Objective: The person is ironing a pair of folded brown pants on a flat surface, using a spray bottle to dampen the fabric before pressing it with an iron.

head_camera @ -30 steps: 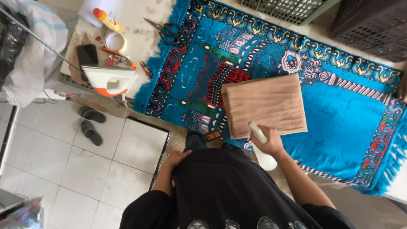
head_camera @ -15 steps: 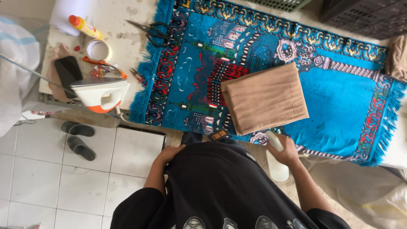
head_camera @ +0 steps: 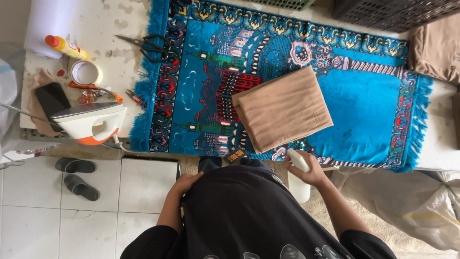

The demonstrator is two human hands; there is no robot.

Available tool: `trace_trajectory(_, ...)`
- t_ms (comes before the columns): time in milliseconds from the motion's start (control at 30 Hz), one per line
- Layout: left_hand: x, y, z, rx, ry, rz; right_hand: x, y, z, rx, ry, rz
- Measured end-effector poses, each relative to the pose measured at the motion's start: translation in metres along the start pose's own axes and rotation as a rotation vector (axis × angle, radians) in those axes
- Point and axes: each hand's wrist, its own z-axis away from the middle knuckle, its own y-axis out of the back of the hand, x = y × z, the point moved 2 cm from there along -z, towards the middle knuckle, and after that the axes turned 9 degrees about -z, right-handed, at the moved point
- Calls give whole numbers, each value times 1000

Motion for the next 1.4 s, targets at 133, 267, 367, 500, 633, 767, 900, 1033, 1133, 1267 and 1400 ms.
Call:
trace_trajectory(133,-17,-11,-20,-3,15,38,70,67,-5,184,-127,107)
trace_trajectory(267,-16,-20,-12,-2,23,25,89,133,-31,290,-153,216)
trace_trajectory(367,-10,-25,-5,16,3,-27,71,160,-64,252,-96,224)
trace_trajectory(500,-20,-32,-25,47,-22,-88,68,186,-122,206,16,297)
trace_trajectory(633,-19,-44,-18,78,-11,-42,19,188,-162,192,147,223)
trace_trajectory(767,-17,-50,-13,72,-1,43,26,198,-157,276,169,386)
trace_trajectory(900,-21,-52,-15,78,-3,66,54,197,-101,28,-198,478)
trace_trajectory(1033,-39,-53,-29,90,23,68,80,190,-59,74,-292,515)
trace_trajectory(1133,-28,-48,-16,87,26,51,86,181,-67,75,-256,416)
trace_trajectory(1267,-12,-41,-9,74,-21,-63,63,188,-113,225,87,365)
trace_trajectory(1400,-36,-39,-54,95,-88,-168,55,202,-131,337,52,468)
